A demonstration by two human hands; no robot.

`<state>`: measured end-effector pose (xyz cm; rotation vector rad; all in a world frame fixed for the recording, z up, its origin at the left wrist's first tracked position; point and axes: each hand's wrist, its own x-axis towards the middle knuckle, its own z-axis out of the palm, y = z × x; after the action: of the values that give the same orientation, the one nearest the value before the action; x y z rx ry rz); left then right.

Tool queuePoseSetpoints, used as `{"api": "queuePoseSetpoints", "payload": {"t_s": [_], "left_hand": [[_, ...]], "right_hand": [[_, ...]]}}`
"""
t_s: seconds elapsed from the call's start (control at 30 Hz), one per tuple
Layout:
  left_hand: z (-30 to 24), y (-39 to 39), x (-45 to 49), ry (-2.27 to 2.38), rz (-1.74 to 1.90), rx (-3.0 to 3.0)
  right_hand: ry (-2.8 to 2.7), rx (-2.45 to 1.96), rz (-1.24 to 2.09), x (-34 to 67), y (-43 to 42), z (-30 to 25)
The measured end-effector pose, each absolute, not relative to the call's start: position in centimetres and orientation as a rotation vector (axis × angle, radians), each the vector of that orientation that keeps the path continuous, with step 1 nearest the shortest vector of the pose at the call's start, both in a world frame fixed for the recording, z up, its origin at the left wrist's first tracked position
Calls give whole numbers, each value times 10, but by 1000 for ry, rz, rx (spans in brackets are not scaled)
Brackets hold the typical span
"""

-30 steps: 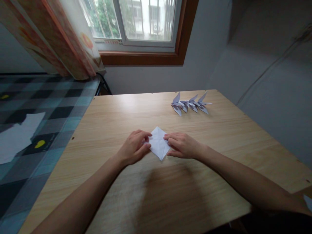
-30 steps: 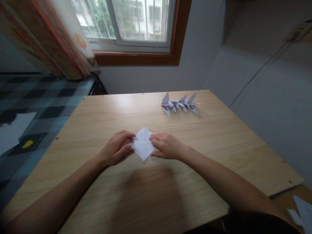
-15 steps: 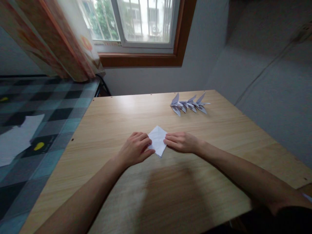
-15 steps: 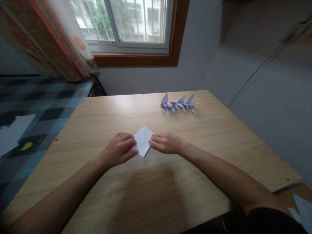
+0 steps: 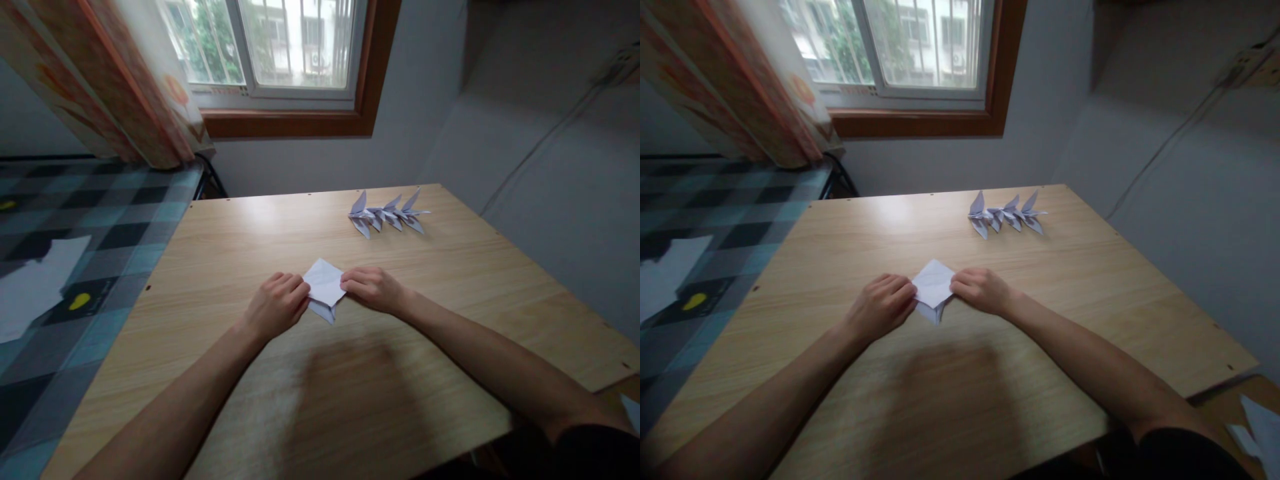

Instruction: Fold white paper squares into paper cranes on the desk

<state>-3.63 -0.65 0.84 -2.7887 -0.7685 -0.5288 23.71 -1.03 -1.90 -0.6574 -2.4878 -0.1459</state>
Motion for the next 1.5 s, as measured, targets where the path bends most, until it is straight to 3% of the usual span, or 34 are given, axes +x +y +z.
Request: {"api": "queuePoseSetpoints", "payload": {"t_s": [0.27,0.7,1.03,1.5], "left_hand": [[9,-11,-32,-784,-594,-2653],[9,-16,-31,-677,-661,-2638],[6,-15,-37,-586,-852,-2588],[17,-8,-47,-683,-625,-2669]], "right_hand": [[-2306,-528,-309,231,-48,-14],[-2573,-937,65,183,-32,-12],[-2602,-857,192,188,-26,-12],[-2523,-714,-40,204,-22,-10]]}}
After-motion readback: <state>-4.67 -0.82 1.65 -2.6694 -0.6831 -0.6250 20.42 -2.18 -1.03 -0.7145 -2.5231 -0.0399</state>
